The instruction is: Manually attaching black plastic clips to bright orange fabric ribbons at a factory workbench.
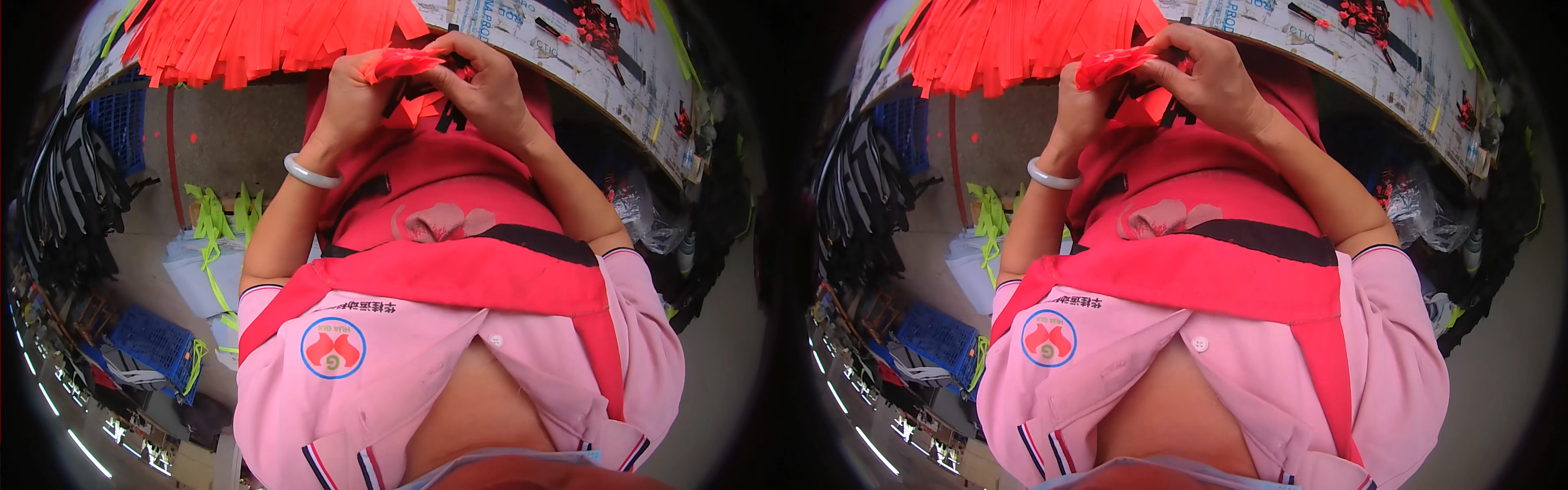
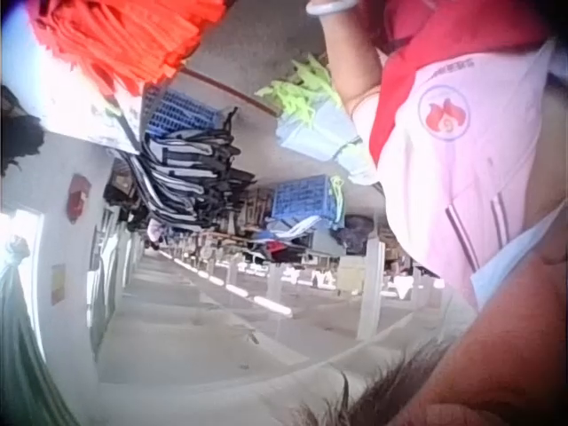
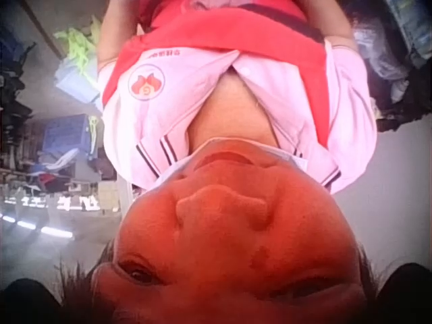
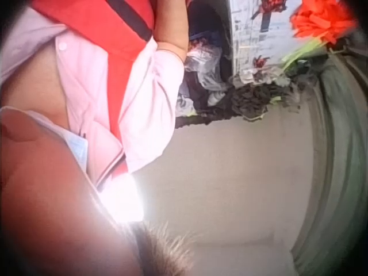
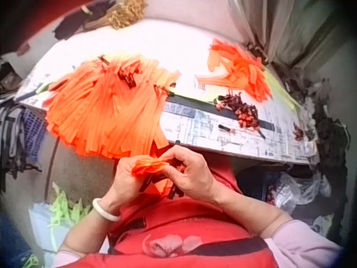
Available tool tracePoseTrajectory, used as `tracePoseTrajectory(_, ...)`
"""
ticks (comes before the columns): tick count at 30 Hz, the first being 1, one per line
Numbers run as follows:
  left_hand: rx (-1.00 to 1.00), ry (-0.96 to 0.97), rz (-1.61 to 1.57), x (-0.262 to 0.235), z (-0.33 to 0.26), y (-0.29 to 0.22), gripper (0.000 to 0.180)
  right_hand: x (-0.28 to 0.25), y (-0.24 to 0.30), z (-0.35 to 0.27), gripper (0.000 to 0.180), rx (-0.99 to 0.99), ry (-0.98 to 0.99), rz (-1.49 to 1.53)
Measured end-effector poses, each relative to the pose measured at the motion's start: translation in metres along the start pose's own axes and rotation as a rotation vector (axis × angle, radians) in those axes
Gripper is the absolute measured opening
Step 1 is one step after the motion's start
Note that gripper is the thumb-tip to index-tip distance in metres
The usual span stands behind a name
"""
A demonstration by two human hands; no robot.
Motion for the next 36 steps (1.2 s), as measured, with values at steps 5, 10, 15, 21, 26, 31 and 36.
tracePoseTrajectory(5,-0.021,-0.034,-0.021,0.000,0.006,-0.004,0.015,-0.002,0.006,0.005,0.016,0.058,-0.001,0.129)
tracePoseTrajectory(10,0.050,-0.025,-0.004,0.002,0.007,-0.004,0.016,-0.002,0.001,0.000,0.016,0.012,-0.022,-0.002)
tracePoseTrajectory(15,-0.042,0.092,0.060,-0.010,0.015,-0.001,0.019,-0.003,-0.006,-0.002,0.016,0.142,-0.022,0.162)
tracePoseTrajectory(21,-0.098,0.068,-0.021,-0.018,0.015,-0.018,0.009,-0.006,0.004,0.001,0.016,0.064,0.047,0.011)
tracePoseTrajectory(26,0.057,-0.038,-0.014,-0.008,0.008,-0.011,0.009,-0.005,0.004,0.004,0.018,0.026,0.078,-0.044)
tracePoseTrajectory(31,0.215,0.082,0.099,0.006,0.011,-0.025,0.013,0.028,-0.026,-0.017,0.016,-0.084,0.122,0.003)
tracePoseTrajectory(36,-0.029,-0.187,-0.113,-0.024,0.009,-0.029,0.014,0.016,-0.019,-0.004,0.023,0.248,0.299,0.037)
Point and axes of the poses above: each hand's wrist, its own z-axis towards the middle knuckle, its own x-axis out of the palm, y = z × x, the point moved 1 cm from there along z, towards the middle knuckle, and after that the axes turned 2 degrees about z, right-handed, at the moved point
